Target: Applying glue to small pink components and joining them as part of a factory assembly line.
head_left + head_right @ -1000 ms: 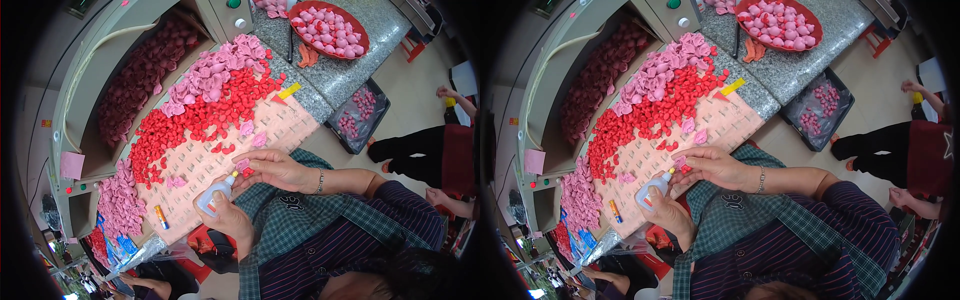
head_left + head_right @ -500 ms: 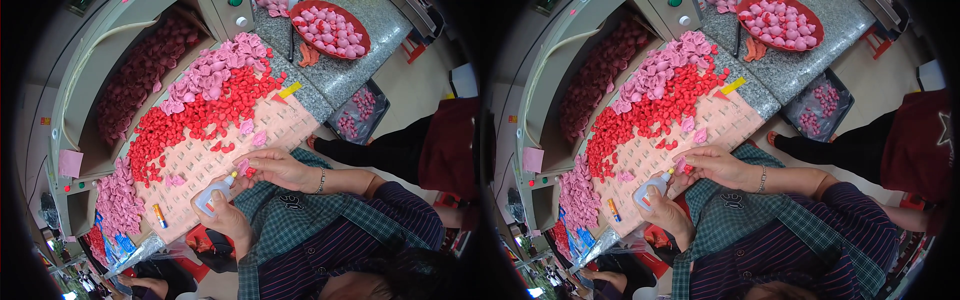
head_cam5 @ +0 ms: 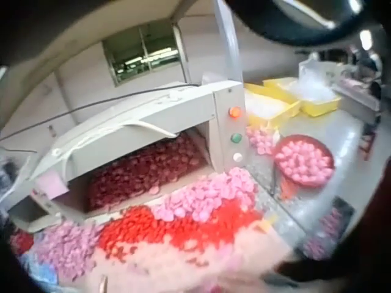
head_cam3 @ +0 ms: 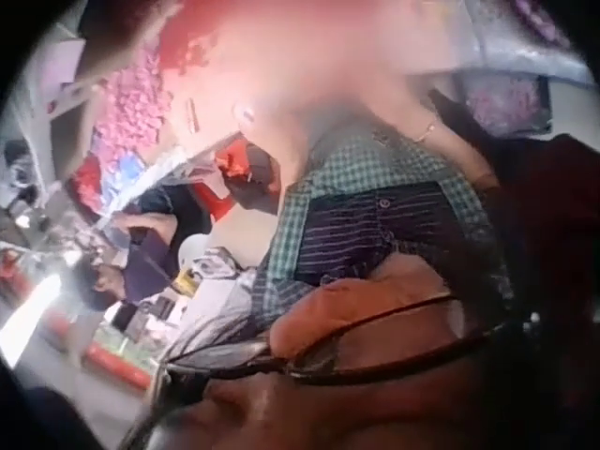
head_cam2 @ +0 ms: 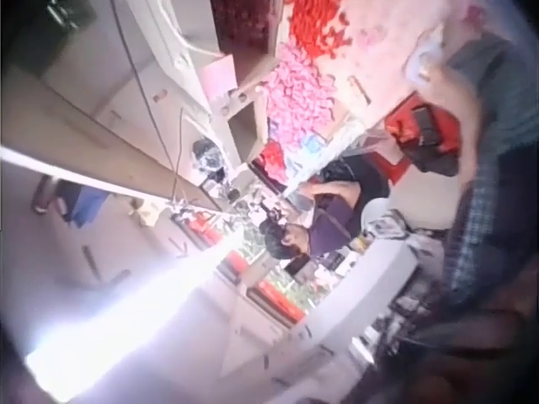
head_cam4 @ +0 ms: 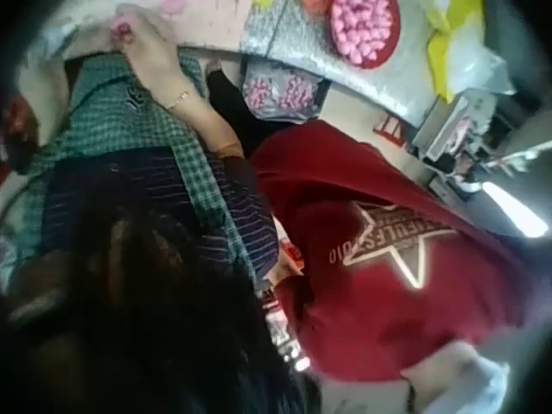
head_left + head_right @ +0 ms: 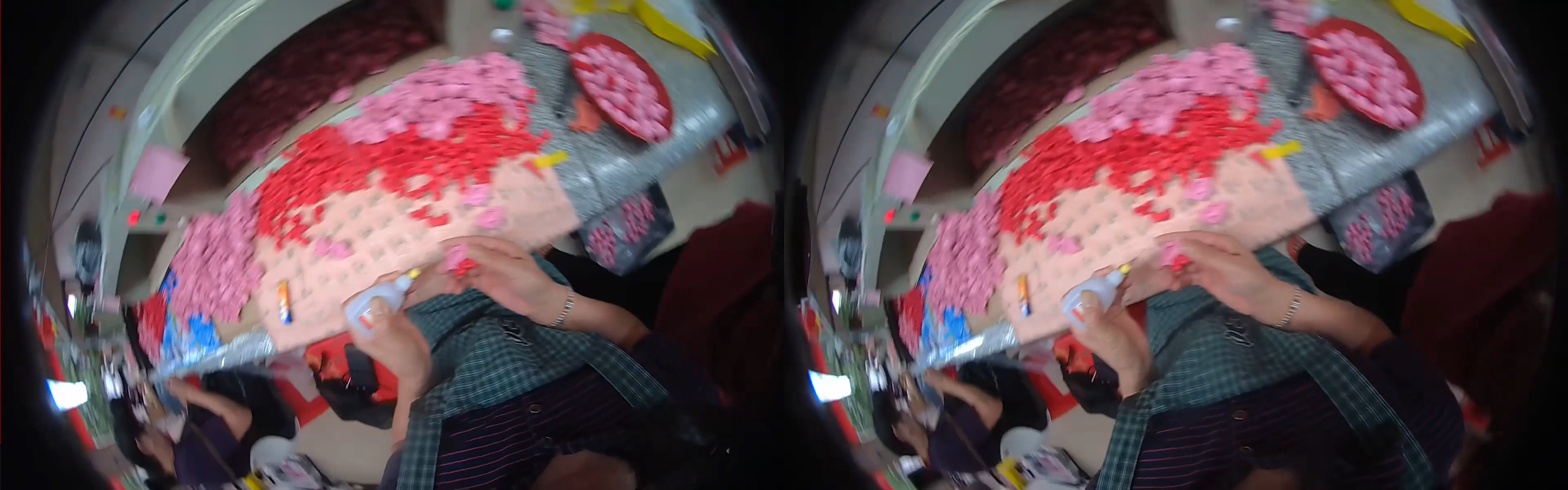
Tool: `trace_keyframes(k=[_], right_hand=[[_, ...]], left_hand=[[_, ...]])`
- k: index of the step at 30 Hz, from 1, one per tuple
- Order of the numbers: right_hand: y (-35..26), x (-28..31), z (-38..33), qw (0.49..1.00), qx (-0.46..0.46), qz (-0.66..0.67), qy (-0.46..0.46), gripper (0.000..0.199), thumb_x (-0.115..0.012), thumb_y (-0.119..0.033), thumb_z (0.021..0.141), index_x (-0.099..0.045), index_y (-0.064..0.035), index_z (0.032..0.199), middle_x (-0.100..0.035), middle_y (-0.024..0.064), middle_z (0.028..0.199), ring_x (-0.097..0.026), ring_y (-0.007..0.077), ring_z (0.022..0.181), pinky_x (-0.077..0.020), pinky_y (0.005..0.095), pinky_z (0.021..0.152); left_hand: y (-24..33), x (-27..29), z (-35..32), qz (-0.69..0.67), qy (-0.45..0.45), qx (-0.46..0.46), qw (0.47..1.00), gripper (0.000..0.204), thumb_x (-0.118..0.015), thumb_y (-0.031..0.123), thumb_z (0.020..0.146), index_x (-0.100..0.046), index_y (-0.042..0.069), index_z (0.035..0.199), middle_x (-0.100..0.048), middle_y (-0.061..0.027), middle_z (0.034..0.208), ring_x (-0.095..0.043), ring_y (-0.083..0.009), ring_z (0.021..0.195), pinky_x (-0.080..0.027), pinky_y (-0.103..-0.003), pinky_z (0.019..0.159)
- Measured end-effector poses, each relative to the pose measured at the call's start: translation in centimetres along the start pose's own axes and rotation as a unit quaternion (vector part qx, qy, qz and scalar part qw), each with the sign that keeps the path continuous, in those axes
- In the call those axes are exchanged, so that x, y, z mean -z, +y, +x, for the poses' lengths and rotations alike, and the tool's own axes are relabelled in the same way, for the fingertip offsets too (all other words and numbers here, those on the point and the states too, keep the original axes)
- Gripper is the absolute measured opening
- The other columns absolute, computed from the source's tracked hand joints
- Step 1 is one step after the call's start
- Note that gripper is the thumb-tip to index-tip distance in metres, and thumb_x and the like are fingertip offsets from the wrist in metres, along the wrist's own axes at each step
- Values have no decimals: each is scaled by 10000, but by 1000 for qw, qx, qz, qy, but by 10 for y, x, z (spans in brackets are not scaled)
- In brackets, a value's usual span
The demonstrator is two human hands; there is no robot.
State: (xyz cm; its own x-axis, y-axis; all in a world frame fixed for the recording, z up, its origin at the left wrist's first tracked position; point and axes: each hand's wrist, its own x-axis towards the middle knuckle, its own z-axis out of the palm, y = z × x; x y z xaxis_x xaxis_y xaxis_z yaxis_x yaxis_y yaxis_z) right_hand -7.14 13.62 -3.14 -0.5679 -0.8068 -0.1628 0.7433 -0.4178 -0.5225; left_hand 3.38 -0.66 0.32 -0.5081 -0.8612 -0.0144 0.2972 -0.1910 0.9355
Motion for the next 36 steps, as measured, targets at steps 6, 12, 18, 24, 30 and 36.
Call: trace_keyframes(k=[6, 12, 18, 24, 30, 36], right_hand=[[0, -28, 10, 997, -22, -67, -20, 415, -506, -215, 1029, -490, 49, 1350, -646, 203, 1175, -660, 274, 1012, -532, 356, 849], [33, -63, 48, 983, -94, -110, -112, 388, -517, -201, 1027, -509, 28, 1340, -653, 180, 1174, -659, 249, 1025, -523, 342, 888], [85, -82, 91, 961, -161, -156, -160, 340, -513, -167, 1031, -538, 22, 1312, -659, 151, 1164, -653, 222, 1070, -511, 336, 952], [99, -82, 96, 958, -155, -177, -162, 340, -518, -161, 1028, -538, 28, 1310, -653, 159, 1160, -647, 235, 1083, -504, 365, 991], [98, -77, 101, 970, -149, -109, -160, 356, -517, -159, 1025, -520, 58, 1308, -641, 181, 1169, -630, 265, 1120, -492, 411, 1020], [96, -74, 103, 965, -158, -121, -173, 390, -531, -199, 1022, -511, 59, 1314, -637, 193, 1171, -627, 292, 1124, -485, 418, 1029]], left_hand=[[26, 37, -7, -71, 130, -65, 987, 288, -605, 159, 949, -458, -37, 1100, -637, -259, 1042, -655, -322, 947, -590, -399, 794], [51, 135, 9, 127, 349, -158, 915, 205, -561, 69, 945, -490, -77, 1070, -645, -223, 976, -679, -296, 852, -613, -382, 738], [63, 209, 53, 185, 404, -216, 870, 337, -624, 248, 967, -510, -54, 1066, -670, -178, 862, -687, -226, 644, -571, -294, 557], [73, 237, 104, 194, 409, -173, 875, 355, -639, 264, 958, -501, -45, 1066, -676, -164, 823, -684, -213, 597, -547, -275, 513], [70, 262, 149, 208, 383, -174, 883, 380, -650, 272, 949, -492, -54, 1059, -670, -163, 820, -680, -198, 594, -516, -265, 478], [74, 265, 152, 258, 383, -160, 873, 355, -659, 206, 940, -481, -52, 1107, -645, -149, 867, -656, -167, 589, -518, -243, 498]])
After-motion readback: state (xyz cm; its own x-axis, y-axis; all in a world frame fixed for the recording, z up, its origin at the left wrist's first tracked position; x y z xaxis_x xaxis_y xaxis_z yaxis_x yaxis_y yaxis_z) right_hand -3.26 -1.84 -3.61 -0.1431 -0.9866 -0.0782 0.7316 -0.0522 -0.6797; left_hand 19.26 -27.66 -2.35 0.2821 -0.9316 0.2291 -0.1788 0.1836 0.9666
